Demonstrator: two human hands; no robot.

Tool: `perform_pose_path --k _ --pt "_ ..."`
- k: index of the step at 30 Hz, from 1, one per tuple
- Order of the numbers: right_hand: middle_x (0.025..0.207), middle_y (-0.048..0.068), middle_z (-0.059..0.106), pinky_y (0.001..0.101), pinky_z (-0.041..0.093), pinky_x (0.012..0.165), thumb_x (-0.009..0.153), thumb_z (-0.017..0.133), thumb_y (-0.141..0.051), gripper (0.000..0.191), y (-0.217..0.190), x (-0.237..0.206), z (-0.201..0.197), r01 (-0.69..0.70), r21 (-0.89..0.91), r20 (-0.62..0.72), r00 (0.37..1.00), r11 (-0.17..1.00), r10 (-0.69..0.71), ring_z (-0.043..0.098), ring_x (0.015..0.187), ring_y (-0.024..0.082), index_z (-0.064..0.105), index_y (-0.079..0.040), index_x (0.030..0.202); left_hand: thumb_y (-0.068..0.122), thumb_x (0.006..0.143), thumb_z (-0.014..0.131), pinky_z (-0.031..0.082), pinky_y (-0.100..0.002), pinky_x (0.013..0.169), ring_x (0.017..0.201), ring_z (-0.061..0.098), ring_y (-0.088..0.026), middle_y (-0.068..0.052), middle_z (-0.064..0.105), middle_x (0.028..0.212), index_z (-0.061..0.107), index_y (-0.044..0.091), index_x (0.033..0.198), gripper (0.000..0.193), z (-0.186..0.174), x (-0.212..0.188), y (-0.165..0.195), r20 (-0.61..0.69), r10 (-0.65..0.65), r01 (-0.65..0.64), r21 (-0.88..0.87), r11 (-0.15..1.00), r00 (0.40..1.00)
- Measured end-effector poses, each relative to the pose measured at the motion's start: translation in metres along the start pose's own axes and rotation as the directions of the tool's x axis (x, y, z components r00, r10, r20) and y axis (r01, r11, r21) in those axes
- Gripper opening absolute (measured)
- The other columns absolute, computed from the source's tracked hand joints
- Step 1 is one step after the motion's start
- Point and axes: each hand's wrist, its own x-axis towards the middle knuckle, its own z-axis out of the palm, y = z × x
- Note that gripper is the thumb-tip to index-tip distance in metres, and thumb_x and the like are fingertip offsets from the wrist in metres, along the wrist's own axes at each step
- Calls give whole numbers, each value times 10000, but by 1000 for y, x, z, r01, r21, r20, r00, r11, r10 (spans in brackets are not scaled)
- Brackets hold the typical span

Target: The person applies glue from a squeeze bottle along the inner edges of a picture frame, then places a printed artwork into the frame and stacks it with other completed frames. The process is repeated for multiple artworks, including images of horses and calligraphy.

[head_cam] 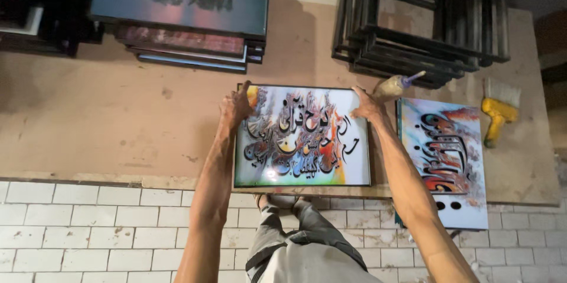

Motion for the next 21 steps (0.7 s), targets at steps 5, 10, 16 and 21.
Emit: perform_pose_path --k 5,10,16,21 --pt "1222 141 709 475 649 712 495 878 -239 1027 -6 1 -7 25 -127 29 999 992 -22 726 1021 308 499 -227 1449 328 586 934 543 -595 907 1141 641 -494 -278 670 1182 365 314 1550 1120 7 8 -8 102 -3 7 -39 999 995" --pt "1183 170 745 474 576 915 481 880 -468 975 3 2 6 211 -286 -42 972 935 -232 709 1083 351 601 -235 1386 383 486 997 524 -591 907 1110 623 -489 -266 671 1146 410 214 1429 1123 31 -11 -38 111 -10 28 -163 986 994" --pt "1207 194 685 516 533 919 531 905 -521 989 39 -24 50 287 -365 -113 931 886 -348 647 1122 400 550 -257 1415 338 1007 710 547 -560 830 958 671 -468 -267 674 1124 411 250 1623 690 107 -110 -59 -188 -285 256 -161 953 940" --pt "1154 239 665 506 554 819 676 829 -445 987 105 -92 95 184 -249 -297 920 951 -256 663 1002 417 447 -118 1526 472 758 860 533 -496 691 824 668 -389 -190 705 975 508 96 1411 832 154 -244 -77 -291 -370 295 -270 917 883"
